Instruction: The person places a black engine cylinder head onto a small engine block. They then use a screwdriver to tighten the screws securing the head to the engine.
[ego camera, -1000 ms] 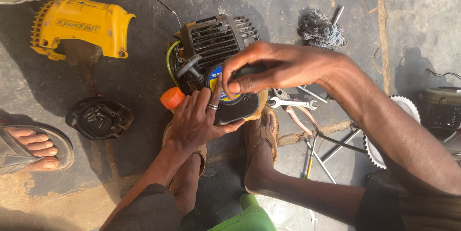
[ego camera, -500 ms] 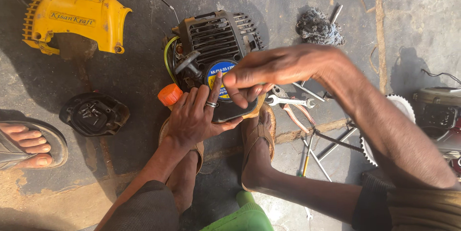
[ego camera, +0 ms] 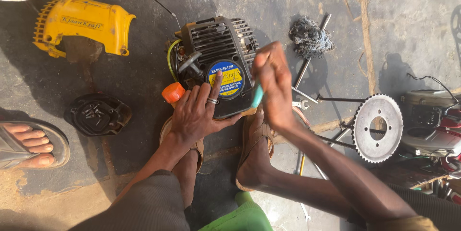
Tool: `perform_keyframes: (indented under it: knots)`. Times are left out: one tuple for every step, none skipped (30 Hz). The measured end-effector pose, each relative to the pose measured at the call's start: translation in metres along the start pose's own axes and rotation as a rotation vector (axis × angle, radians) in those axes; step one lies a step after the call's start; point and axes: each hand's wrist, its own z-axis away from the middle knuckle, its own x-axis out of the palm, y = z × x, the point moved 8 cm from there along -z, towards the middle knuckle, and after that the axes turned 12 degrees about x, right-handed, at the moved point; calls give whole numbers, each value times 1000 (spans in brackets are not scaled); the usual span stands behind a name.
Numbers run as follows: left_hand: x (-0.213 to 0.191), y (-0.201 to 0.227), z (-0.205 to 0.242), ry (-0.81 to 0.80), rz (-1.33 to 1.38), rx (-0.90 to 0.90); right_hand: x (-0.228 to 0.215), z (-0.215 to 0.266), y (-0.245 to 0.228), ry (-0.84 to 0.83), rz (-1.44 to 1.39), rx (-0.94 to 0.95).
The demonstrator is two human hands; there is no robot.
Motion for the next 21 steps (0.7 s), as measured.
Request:
perform_keyframes:
  knots:
    - [1, 1, 1, 4, 10, 1, -4, 2, -15, 39, 214, -196]
    - [1, 2, 2, 9, 19, 2, -6, 2, -31, 79, 428, -392]
    - [1, 1, 2, 18, 23, 1, -1, 6, -47, 118, 642, -595]
    - [0, -1, 1, 24, 16, -6, 6, 8, -54, 106, 824, -641]
    - [0, 0, 2, 27, 15, -13, 10, 15, -62, 94, 1008, -675]
    - [-1, 1, 3, 29, 15, -20, 16, 20, -69, 80, 1192, -706]
    - [-2, 1, 1, 34, 16, -16, 17, 21, -75, 75, 1213, -615]
    - [-3, 1, 0, 39, 18, -12, 22, 25, -78, 69, 1232, -523]
    - [-4, 1, 1, 39, 19, -11, 25, 25, -80, 58, 1245, -429]
    - [-3, 1, 2, 35, 18, -13, 21, 19, -72, -7, 1242, -218]
    - [-3, 1, 2, 28, 16, -15, 15, 14, -62, -73, 1228, -5]
    - [-2, 0, 3, 20, 15, -17, 7, 11, -49, -140, 1205, 206]
    - [-1, 0, 4, 25, 19, -18, 7, 8, -43, -270, 1092, 267]
    - [0, 0, 4, 30, 23, -18, 3, 1, -40, -397, 974, 326]
    - [0, 0, 4, 37, 28, -17, -1, -4, -39, -517, 854, 382]
    - [1, 0, 5, 22, 29, -14, 0, -8, -48, -612, 730, 276]
    - [1, 0, 5, 11, 30, -10, 2, -11, -58, -702, 607, 168]
    - [2, 1, 4, -1, 31, -6, 5, -9, -68, -788, 481, 61]
    - [1, 1, 4, 8, 19, -4, 0, -11, -71, -690, 542, -6]
    - [1, 1, 3, 16, 7, -2, -2, -10, -75, -590, 602, -72]
    - [0, 2, 4, 21, -5, -5, -2, -7, -79, -494, 657, -135]
